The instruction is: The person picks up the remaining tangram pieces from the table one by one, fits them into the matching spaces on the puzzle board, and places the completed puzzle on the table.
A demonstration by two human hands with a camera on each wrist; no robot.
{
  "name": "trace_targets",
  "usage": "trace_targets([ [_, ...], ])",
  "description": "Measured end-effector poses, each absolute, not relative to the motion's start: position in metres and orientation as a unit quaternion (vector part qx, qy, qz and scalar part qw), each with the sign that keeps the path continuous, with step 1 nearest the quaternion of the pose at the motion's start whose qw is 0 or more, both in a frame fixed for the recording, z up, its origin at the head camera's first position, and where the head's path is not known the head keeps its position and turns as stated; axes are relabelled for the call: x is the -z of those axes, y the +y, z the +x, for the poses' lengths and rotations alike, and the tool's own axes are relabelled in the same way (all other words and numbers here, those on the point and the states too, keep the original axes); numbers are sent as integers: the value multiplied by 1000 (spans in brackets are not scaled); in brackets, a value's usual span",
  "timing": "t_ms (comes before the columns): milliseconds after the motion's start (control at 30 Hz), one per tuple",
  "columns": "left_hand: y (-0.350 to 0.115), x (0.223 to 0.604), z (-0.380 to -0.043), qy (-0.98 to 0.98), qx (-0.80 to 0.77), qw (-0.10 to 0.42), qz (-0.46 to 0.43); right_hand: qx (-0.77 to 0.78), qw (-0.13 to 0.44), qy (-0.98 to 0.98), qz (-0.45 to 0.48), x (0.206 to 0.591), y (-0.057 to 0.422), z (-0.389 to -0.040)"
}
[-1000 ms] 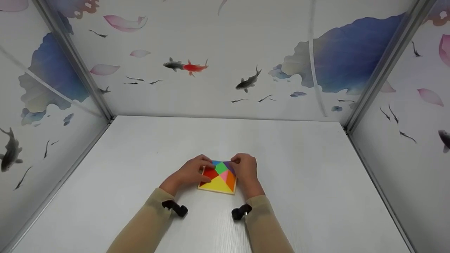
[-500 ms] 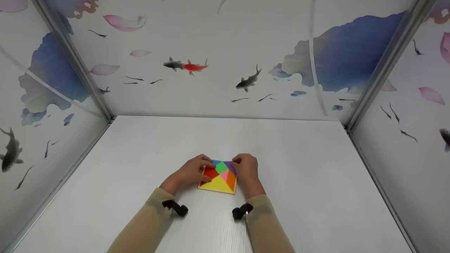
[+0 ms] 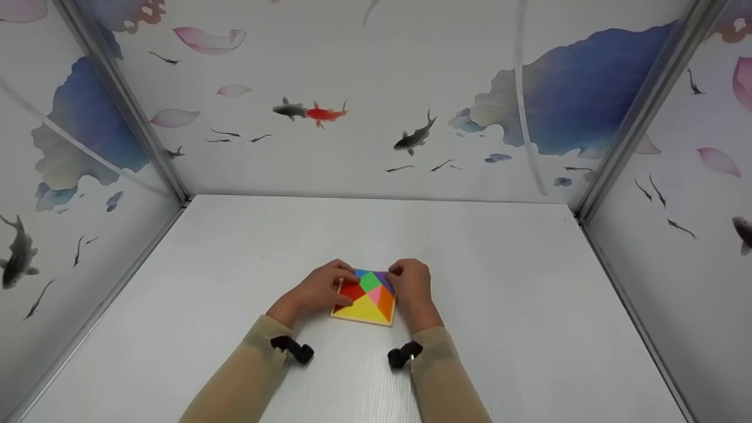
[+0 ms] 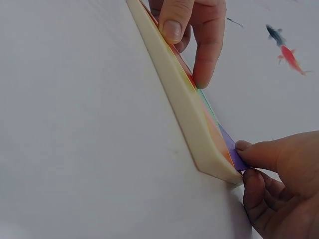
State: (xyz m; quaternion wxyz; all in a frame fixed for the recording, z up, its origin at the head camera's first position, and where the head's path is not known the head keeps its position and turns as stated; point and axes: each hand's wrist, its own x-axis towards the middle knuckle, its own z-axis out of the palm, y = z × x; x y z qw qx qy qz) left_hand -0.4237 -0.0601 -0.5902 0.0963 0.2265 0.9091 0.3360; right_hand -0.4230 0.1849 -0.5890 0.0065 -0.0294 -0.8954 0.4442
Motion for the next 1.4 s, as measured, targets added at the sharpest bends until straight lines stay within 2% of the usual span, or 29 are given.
trace_targets([
  [1400,-59,588,-423,907,-346,103,219,-436,-1,-899,-30,589,187,-423],
])
